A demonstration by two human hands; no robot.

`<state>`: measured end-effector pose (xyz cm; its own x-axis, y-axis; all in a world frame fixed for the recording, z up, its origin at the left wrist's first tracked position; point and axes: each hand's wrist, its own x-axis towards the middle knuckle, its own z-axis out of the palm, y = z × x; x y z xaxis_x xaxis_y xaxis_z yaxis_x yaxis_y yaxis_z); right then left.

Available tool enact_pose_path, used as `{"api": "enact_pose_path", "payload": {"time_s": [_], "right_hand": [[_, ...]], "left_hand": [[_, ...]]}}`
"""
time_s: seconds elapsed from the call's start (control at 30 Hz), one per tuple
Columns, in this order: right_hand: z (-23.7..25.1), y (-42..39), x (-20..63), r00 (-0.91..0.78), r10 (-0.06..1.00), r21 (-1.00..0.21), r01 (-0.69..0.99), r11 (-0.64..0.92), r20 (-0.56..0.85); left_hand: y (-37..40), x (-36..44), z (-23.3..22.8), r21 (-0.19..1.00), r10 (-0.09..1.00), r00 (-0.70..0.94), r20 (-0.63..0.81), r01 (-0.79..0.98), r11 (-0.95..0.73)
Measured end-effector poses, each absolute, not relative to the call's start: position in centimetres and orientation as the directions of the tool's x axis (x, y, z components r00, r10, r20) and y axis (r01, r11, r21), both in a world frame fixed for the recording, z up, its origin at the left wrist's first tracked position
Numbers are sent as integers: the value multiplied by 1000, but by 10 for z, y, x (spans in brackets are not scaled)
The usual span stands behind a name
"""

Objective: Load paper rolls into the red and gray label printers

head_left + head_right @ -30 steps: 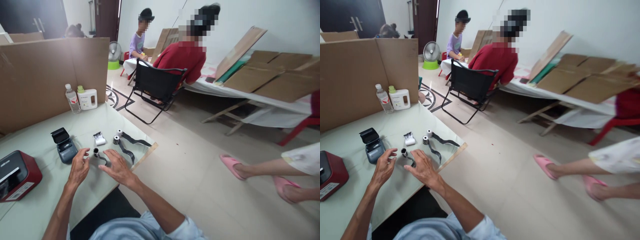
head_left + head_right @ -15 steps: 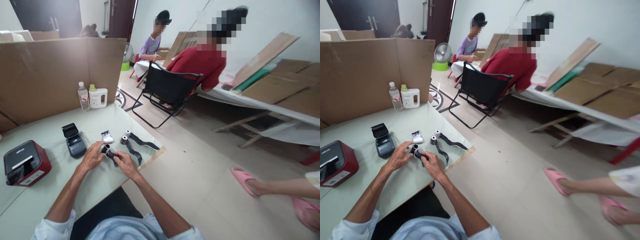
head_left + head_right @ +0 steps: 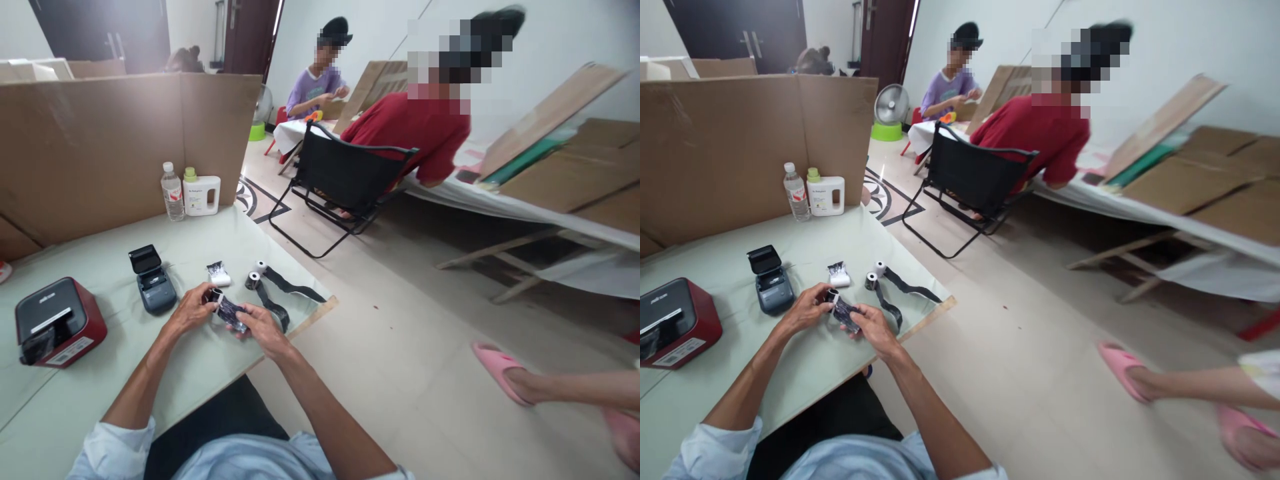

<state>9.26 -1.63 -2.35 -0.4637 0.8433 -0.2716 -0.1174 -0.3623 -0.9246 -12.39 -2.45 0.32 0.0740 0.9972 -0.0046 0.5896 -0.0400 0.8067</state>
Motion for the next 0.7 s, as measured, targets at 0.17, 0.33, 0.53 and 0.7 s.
{"api": "enact_pose_path", "payload": {"time_s": [0.17,0.33,0.53,0.7], "right_hand": [[-31,-20,97,-383,888,-950,-71,-303,-255],[-33,-22,100,-353,910,-975,35,-217,-216],[-34,-24,100,-341,933,-989,127,-76,-116],[-35,-26,101,-347,890,-873,280,399,295]], "left_hand": [[-43,-123,10,815,1000,17,-2,579,-8],[-55,-119,15,805,999,-33,34,593,-8],[-56,-125,10,806,995,-46,91,590,-46],[-51,-129,12,752,991,-29,128,655,-77]]}}
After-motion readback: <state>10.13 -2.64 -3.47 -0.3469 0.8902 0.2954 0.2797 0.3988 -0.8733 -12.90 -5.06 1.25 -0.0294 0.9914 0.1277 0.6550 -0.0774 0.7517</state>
